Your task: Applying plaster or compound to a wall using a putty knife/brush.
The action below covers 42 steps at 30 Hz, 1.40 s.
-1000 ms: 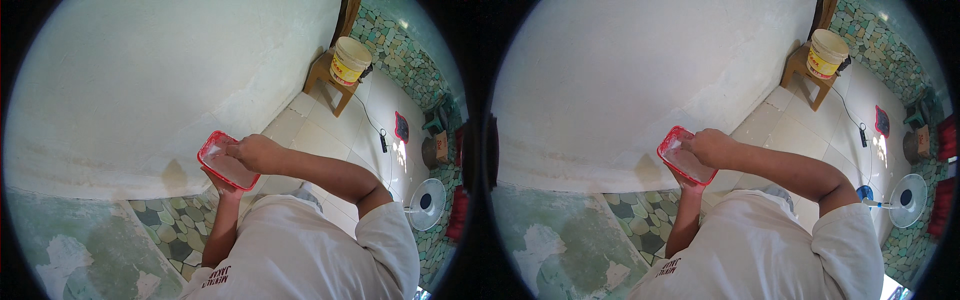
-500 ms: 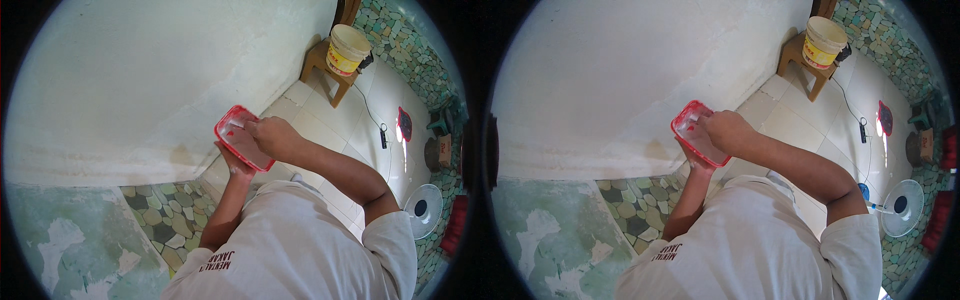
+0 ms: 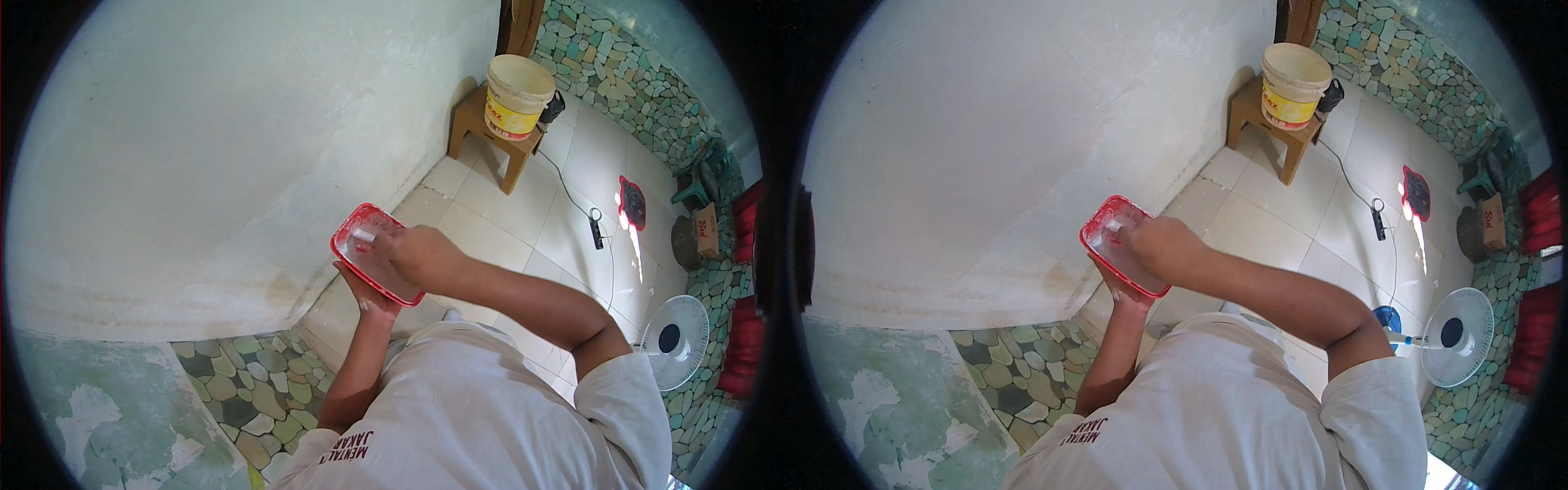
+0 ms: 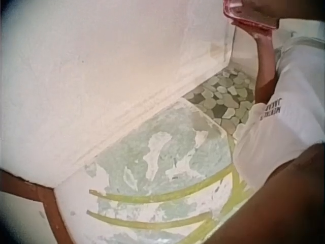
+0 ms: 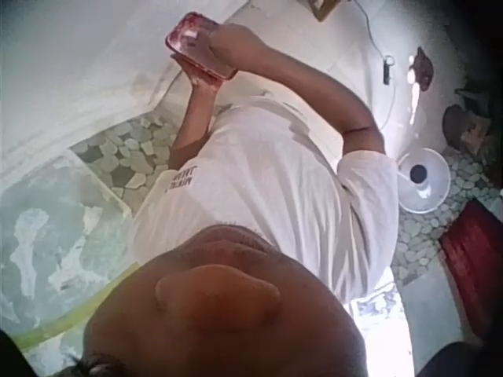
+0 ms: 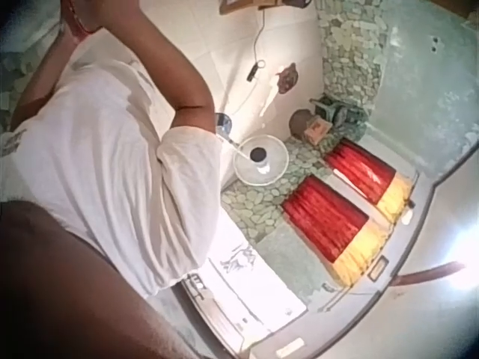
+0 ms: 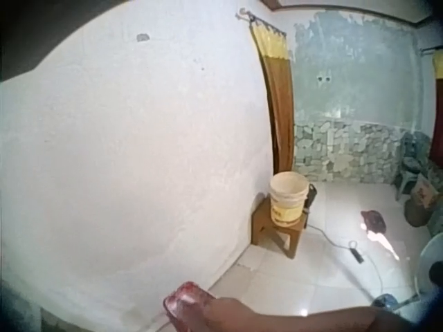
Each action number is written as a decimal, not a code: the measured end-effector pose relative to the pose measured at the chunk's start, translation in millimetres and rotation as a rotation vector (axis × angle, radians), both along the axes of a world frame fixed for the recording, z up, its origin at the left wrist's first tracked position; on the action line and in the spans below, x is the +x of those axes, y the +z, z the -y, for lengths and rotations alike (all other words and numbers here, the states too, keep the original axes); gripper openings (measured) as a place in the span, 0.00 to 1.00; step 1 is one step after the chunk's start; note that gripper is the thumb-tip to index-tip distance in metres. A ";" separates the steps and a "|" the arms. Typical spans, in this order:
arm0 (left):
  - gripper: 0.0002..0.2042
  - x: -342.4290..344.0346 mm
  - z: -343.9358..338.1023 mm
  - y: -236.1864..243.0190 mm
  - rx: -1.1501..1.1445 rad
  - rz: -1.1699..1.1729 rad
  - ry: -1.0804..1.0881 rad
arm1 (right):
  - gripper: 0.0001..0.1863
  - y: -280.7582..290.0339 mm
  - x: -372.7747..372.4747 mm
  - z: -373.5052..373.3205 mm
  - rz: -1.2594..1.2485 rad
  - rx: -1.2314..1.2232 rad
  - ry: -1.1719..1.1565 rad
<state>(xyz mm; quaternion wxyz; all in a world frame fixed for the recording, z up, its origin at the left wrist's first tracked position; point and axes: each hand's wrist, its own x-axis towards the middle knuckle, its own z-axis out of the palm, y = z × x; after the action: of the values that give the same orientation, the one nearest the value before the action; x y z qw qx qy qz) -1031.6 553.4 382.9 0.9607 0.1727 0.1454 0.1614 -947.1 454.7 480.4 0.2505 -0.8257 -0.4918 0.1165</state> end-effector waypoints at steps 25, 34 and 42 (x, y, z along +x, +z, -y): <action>0.46 -5.2 14.0 -5.0 -0.119 0.171 -0.032 | 0.03 22.6 25.6 20.9 -0.092 0.063 0.168; 0.44 -16.1 -2.8 -2.8 -0.100 0.123 0.021 | 0.05 11.7 16.3 2.4 -0.328 0.080 0.299; 0.44 -44.5 -26.0 -6.2 -0.108 0.187 0.179 | 0.06 13.2 -1.8 -34.0 -0.071 0.123 0.295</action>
<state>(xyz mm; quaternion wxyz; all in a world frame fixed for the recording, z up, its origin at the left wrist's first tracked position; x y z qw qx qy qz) -1076.1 579.4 376.7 0.9597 0.0911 0.0787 0.2538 -948.9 488.7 493.6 0.2979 -0.7229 -0.6049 0.1508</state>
